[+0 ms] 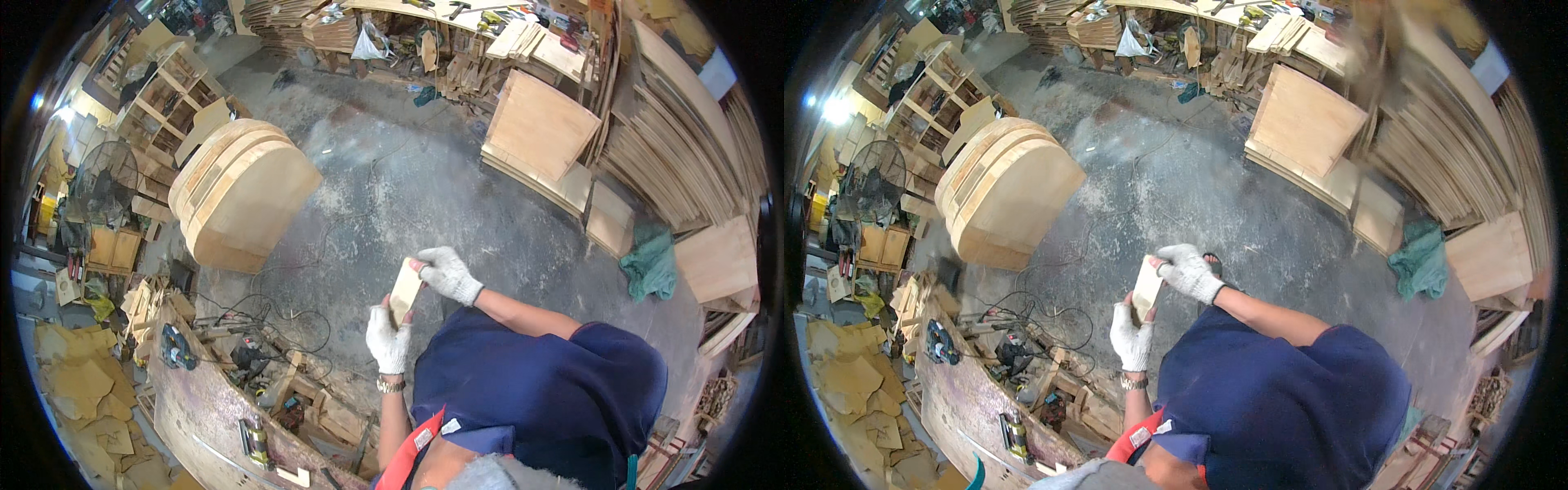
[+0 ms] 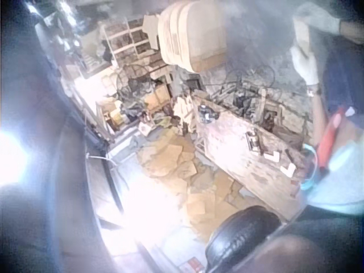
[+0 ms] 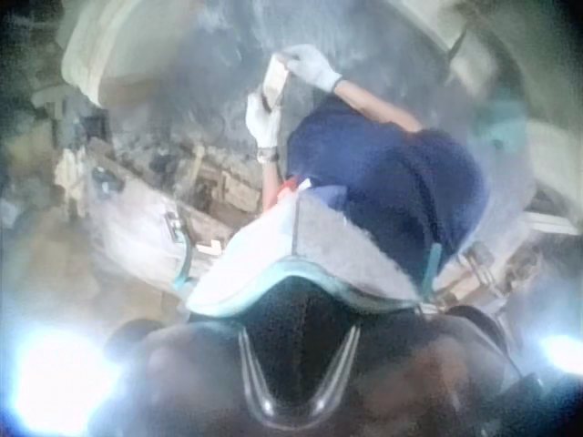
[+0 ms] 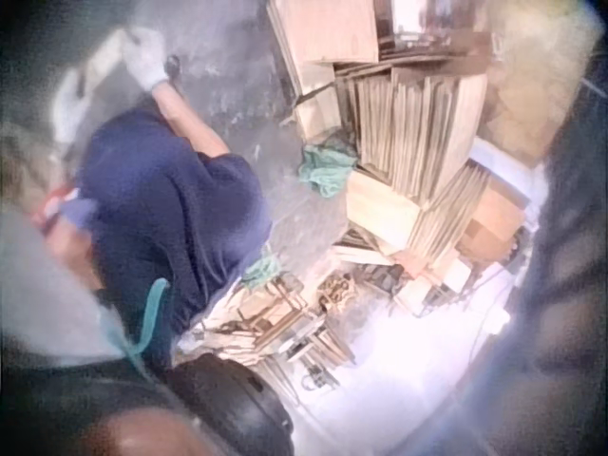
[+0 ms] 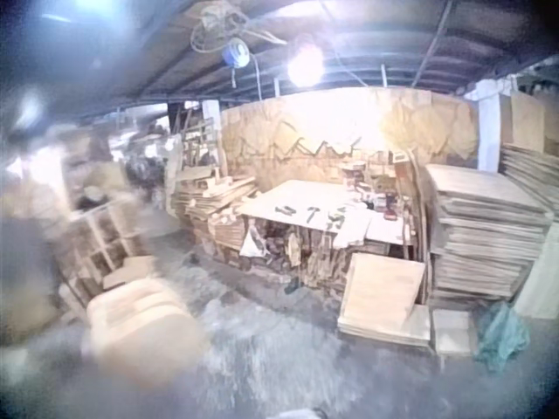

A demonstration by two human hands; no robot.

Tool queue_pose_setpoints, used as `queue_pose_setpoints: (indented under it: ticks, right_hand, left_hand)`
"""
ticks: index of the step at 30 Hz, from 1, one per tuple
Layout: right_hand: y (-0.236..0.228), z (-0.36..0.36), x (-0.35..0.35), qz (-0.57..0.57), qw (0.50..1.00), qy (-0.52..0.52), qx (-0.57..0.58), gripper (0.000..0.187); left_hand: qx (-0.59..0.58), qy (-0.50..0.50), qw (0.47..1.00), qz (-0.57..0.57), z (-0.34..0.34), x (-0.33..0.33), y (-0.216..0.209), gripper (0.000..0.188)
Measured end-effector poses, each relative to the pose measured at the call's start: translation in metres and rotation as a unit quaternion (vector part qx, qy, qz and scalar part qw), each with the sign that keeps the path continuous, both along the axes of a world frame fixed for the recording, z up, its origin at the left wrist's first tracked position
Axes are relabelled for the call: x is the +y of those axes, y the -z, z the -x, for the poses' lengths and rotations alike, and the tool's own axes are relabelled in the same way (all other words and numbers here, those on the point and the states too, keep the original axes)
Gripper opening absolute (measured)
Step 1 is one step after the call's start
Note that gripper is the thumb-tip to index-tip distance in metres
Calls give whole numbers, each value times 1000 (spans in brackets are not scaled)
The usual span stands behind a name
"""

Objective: The person assembles small wooden L-shaped pieces by aligning them, inserting nails, and using a nail gun to fasten them. They also use a metal ruler to measure and a pencil to mark the wood, and a power sander to smooth edges. The person handles multiple wooden pieces and tools on a cluttered workbench.

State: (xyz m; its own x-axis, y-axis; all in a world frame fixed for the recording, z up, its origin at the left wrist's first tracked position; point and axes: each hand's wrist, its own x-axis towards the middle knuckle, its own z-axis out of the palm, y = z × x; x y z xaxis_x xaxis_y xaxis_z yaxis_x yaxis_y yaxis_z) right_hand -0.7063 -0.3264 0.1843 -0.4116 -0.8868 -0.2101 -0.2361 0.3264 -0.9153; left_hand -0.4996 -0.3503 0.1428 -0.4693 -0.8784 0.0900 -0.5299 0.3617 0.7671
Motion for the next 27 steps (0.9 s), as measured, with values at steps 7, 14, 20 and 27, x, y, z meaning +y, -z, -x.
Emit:
queue_pose_setpoints:
  ticks: [7, 14, 20, 27]
  right_hand:
    - [-21, 187, -39, 66, 976, 55, -200, 47]
    - [-32, 295, -121, 36, 985, 70, -154, 49]
    - [-8, 382, -213, 16, 989, 19, -149, 45]
    - [-3, 516, -348, -19, 983, 123, -131, 39]
  left_hand:
    - [143, 91, 973, -156, 182, -93, -8, 47]
    - [473, 129, 715, -497, 293, -204, -29, 82]
    - [466, 158, 742, -455, 379, -314, -11, 89]
    - [443, 189, 791, -377, 494, -484, -27, 87]
